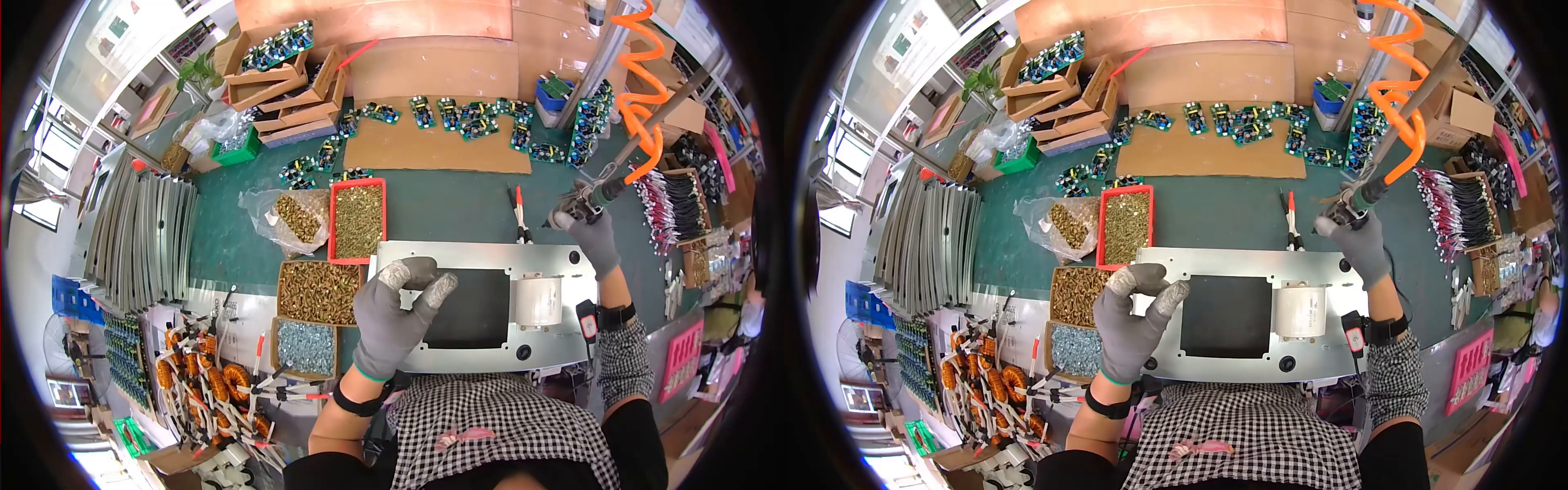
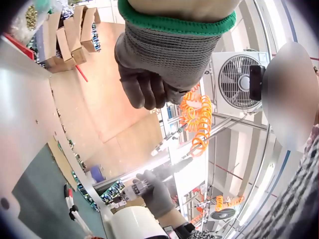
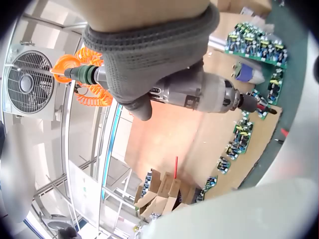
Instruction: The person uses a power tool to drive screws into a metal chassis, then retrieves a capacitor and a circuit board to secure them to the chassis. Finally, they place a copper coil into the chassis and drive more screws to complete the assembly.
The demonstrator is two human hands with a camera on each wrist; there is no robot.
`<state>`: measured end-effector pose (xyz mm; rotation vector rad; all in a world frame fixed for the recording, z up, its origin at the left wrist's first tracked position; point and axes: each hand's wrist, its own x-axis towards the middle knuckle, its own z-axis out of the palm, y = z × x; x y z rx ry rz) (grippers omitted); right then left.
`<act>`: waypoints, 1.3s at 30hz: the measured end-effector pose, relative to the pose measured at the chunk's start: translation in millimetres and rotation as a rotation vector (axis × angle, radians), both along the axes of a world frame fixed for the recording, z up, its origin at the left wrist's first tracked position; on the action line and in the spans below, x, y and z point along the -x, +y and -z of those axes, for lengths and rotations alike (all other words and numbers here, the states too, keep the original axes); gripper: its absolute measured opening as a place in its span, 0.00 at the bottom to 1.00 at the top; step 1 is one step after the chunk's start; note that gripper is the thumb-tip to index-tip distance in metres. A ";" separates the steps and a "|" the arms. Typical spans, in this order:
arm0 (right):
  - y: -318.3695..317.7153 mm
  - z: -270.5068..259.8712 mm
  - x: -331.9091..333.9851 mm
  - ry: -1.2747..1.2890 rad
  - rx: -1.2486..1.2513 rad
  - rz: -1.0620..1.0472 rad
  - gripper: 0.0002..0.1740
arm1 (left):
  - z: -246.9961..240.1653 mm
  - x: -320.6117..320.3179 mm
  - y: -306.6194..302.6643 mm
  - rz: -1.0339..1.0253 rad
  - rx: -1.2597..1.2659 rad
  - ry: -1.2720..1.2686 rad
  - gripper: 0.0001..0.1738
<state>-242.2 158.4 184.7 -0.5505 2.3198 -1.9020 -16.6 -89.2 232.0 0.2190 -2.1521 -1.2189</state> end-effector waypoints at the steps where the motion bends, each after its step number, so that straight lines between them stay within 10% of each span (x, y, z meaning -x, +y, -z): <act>1: 6.6 -4.7 -4.8 0.051 -0.091 0.009 0.28 | -1.1 2.0 1.9 -0.007 0.057 0.026 0.20; 6: 22.0 -43.5 -58.7 0.567 -0.229 0.426 0.25 | -9.6 14.8 17.1 -0.007 0.228 0.120 0.30; 11: 8.6 -100.4 -124.8 0.536 -0.254 -0.282 0.17 | -27.3 25.8 38.6 0.169 0.386 0.187 0.32; 17: 9.0 -94.5 -132.9 0.859 -0.406 -0.405 0.12 | -37.1 24.1 60.6 0.290 0.595 0.149 0.35; 26: 45.6 -112.9 -138.7 0.606 -0.110 -0.430 0.04 | -69.7 12.9 38.0 0.717 0.142 -0.335 0.17; 30: 61.7 -118.3 -140.1 0.435 -0.095 -0.323 0.04 | -77.9 -0.8 47.0 0.326 -0.434 -0.316 0.08; 39: 51.2 -113.3 -143.6 0.551 -0.069 -0.219 0.04 | -53.9 3.4 92.4 0.525 -0.287 -0.067 0.16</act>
